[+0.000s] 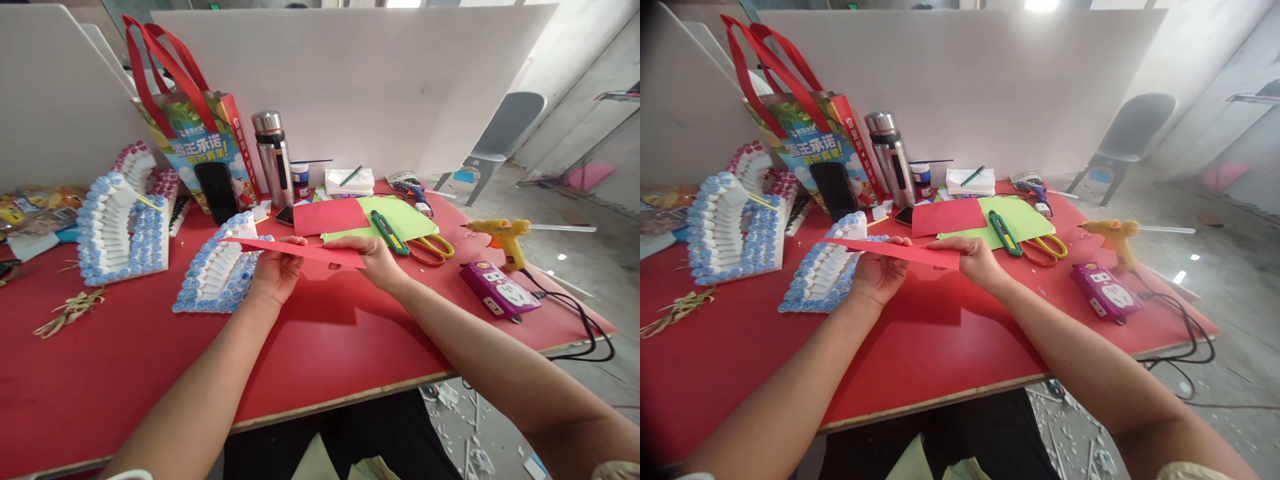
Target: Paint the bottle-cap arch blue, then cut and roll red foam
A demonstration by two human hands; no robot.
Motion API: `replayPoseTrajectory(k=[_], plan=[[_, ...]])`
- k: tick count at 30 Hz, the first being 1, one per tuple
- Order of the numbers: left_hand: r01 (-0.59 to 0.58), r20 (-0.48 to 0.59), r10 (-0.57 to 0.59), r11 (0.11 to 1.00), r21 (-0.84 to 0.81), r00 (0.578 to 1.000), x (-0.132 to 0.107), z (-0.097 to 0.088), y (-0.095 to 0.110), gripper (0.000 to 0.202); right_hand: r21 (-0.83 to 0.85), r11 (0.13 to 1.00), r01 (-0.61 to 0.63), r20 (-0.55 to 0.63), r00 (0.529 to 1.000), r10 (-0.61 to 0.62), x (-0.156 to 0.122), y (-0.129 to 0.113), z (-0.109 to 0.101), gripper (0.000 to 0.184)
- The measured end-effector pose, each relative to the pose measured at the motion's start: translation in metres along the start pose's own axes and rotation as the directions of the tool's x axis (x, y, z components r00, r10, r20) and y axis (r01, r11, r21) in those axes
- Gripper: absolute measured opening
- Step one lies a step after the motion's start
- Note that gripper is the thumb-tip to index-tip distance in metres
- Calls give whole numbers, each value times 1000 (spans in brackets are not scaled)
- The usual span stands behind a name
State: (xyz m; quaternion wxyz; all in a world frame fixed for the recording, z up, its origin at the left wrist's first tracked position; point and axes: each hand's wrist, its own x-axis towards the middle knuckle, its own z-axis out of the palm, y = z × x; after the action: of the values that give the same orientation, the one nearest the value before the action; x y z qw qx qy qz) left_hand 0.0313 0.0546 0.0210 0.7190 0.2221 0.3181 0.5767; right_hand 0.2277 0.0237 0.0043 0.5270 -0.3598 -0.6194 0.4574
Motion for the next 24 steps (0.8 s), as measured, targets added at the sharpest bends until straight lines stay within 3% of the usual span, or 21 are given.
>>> replayPoseTrajectory(k=[4, 7, 10, 12, 14, 16, 18, 19, 21, 24], plan=[[68, -92, -76, 994, -82, 993, -2, 4, 1, 22, -314, 927, 205, -7, 976, -218, -5, 0, -5, 31], [137, -91, -151, 980, -142, 984, -4, 4, 3, 22, -356, 913, 198, -14, 976, -217, -6, 0, -6, 30], [140, -19, -143, 983, -117, 990, -4, 1, 4, 22, -125, 992, 2, -92, 996, -13, -3, -4, -5, 18], [56, 68, -55, 998, -17, 996, -4, -2, 4, 15, 135, 978, -161, -99, 980, 174, 1, -6, -6, 21], [-66, 186, 40, 989, 134, 982, -3, -6, 3, 6, 357, 875, -326, -38, 931, 363, 6, -7, -10, 19], [-168, 281, 90, 949, 267, 956, -3, -9, 1, 12, 502, 715, -487, 50, 841, 538, 10, -6, -15, 15], [-231, 310, 129, 919, 319, 942, -3, -11, 0, 17, 560, 580, -592, 133, 755, 642, 12, -4, -17, 16], [-245, 301, 148, 916, 317, 942, -2, -11, -1, 18, 554, 567, -609, 148, 743, 653, 12, -3, -17, 16], [-238, 247, 169, 929, 283, 954, -1, -10, -3, 18, 485, 682, -548, 106, 811, 576, 10, -3, -15, 16], [-164, 102, 146, 967, 198, 984, 3, -9, -3, 11, 245, 936, -254, -45, 961, 272, 4, -3, -7, 20]])
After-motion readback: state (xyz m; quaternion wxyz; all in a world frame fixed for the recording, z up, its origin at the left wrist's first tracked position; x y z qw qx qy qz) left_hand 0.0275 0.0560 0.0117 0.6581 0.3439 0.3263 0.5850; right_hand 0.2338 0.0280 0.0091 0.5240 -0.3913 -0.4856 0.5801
